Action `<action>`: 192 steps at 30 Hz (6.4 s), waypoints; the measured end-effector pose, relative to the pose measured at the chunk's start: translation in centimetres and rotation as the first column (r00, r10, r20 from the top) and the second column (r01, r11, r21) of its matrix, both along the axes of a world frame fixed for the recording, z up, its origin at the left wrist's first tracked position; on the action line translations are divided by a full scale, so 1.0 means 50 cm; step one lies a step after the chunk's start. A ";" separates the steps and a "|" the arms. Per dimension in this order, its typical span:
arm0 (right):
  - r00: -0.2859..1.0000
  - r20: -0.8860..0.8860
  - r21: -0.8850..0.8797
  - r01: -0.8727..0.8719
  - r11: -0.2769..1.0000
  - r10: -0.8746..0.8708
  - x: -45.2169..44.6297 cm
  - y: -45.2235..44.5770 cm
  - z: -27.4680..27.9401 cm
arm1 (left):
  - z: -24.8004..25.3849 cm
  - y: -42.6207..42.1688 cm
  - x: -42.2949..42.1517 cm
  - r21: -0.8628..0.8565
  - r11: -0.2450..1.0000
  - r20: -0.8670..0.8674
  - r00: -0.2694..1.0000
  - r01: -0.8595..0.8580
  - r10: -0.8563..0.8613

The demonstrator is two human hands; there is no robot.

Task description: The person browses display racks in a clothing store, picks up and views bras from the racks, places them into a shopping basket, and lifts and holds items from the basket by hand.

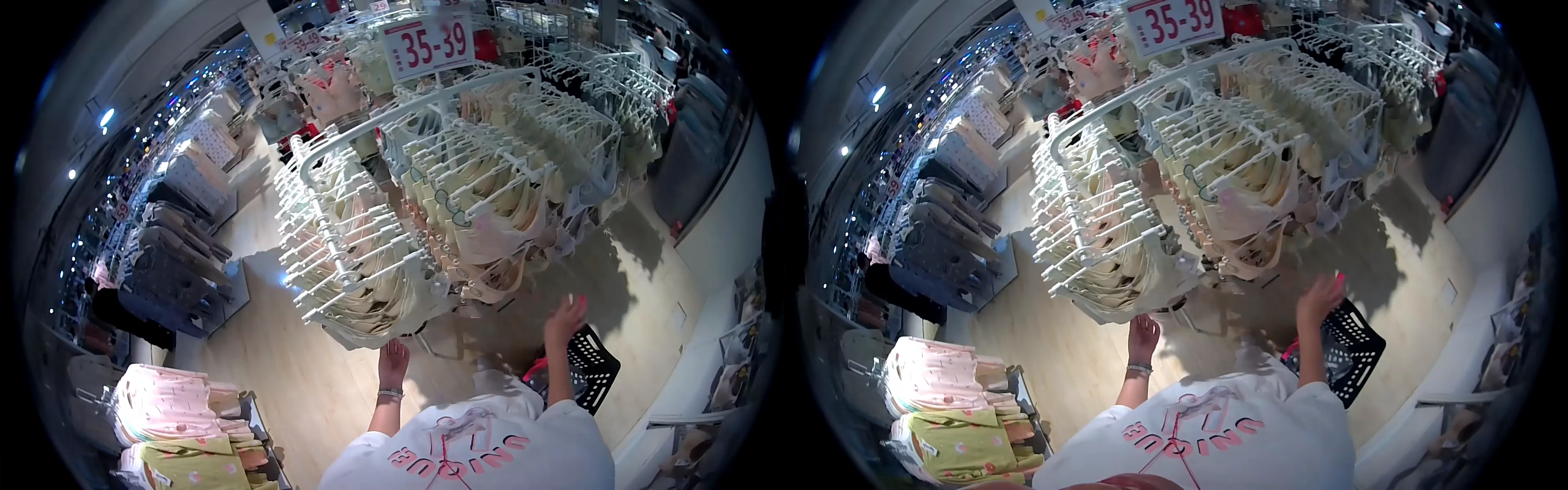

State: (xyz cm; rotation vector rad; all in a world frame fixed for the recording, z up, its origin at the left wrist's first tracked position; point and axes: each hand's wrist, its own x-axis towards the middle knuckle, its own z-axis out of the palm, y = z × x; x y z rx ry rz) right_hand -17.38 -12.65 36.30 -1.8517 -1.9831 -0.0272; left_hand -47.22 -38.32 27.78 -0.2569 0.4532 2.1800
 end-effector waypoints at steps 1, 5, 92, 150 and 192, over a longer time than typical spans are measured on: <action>0.988 0.054 -0.065 0.150 0.987 -0.147 0.036 0.013 -0.018 | -0.007 0.001 0.001 -0.019 1.000 0.028 0.999 0.023 -0.023; 0.836 -0.452 -0.192 0.248 0.950 -0.310 0.150 0.037 -0.192 | -0.056 0.009 0.021 -0.136 0.974 0.137 0.977 0.179 -0.160; 0.938 -0.344 -0.290 -0.063 0.955 -0.042 0.595 0.602 -0.230 | 0.041 1.204 0.486 -0.262 0.832 -0.230 0.806 0.489 -0.546; -0.431 -0.241 -0.167 -0.865 0.474 -0.870 0.279 1.055 -0.134 | 0.076 1.311 0.655 -0.090 0.967 0.030 0.971 0.239 -0.238; -0.608 -0.194 0.052 -0.790 0.611 -0.770 0.338 1.036 -0.060 | 0.115 1.249 0.613 0.109 0.993 0.199 0.980 -0.046 0.024</action>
